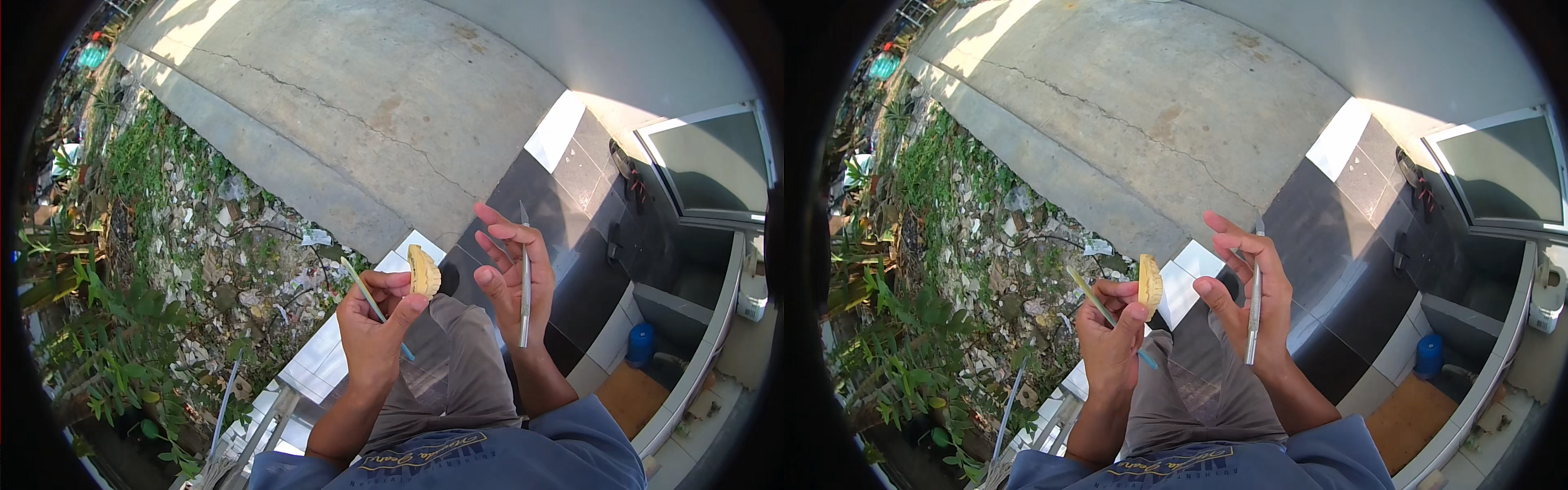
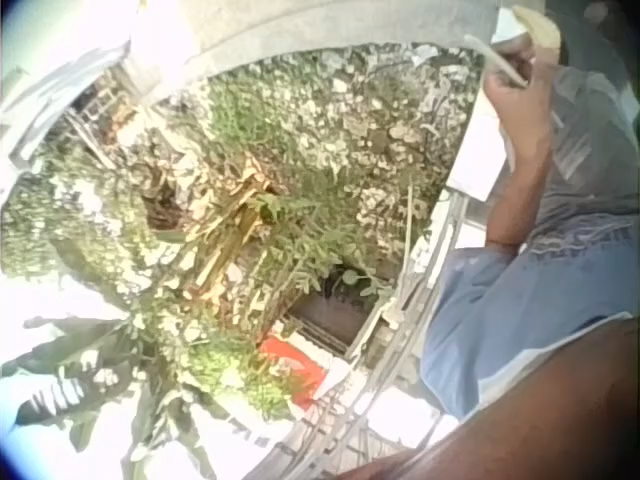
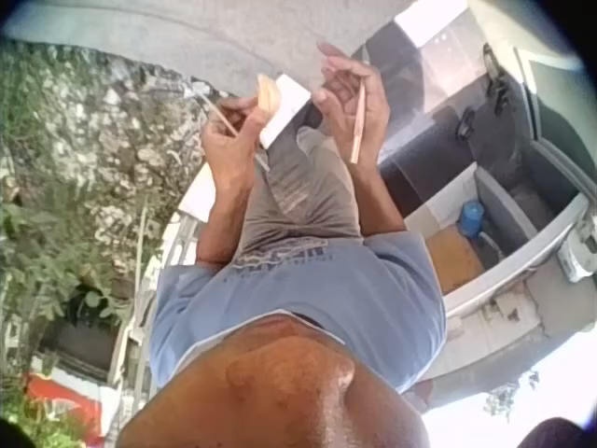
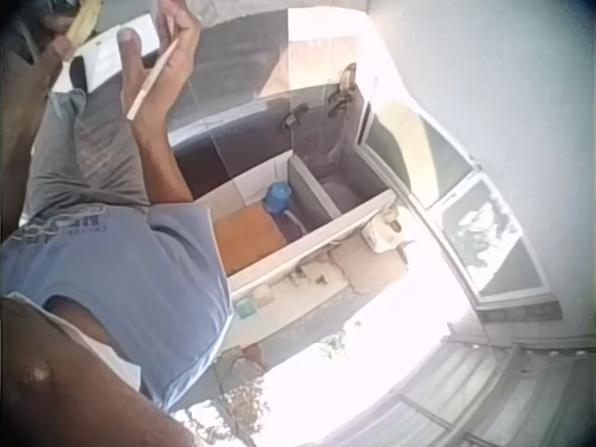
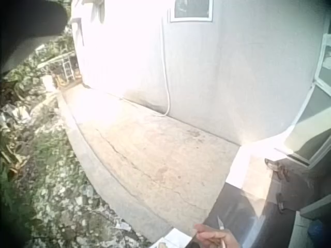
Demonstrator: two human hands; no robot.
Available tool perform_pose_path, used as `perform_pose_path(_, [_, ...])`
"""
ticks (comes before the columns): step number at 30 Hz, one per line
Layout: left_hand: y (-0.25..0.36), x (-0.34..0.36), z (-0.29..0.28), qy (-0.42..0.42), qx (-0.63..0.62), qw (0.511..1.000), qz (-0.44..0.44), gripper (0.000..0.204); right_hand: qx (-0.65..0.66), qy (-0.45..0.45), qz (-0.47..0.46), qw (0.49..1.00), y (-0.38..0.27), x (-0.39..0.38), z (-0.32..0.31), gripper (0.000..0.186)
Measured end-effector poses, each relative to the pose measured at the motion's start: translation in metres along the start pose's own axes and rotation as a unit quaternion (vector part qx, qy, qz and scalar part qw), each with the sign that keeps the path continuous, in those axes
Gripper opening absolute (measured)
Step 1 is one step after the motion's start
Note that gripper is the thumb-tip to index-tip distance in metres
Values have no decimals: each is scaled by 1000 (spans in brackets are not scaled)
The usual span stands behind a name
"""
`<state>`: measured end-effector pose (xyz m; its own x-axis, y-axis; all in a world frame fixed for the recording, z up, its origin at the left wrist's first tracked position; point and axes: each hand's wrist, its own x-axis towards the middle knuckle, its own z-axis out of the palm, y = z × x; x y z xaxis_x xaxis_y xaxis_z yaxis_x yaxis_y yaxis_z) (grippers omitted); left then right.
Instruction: Trimming or carving a yellow dental impression mold using a craft knife.
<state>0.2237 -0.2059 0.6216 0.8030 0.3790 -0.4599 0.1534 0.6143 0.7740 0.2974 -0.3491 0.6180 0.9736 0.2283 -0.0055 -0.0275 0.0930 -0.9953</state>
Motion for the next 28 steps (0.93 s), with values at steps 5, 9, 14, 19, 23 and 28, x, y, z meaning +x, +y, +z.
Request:
perform_pose_path(5, [54, -31, 41, -69, 32, 996, 42, 29, -24, -40, -36, 998, -92, 0, 3, 55])
perform_pose_path(9, [87, -48, 60, -115, 61, 990, 52, 28, -61, -29, -40, 997, -138, -5, 10, 60])
perform_pose_path(14, [115, -65, 81, -149, 81, 985, 44, 27, -60, 49, -50, 996, -175, -32, 0, 49])
perform_pose_path(19, [122, -92, 124, -215, 126, 968, 31, 25, -39, 192, -69, 978, -197, -78, -35, 22])
perform_pose_path(23, [90, -117, 169, -283, 127, 951, -5, 23, -135, 251, -68, 956, -204, -127, -76, 15])
perform_pose_path(28, [-3, -161, 247, -342, 167, 915, -132, 30, -171, 231, 2, 958, -205, -208, -142, 23])
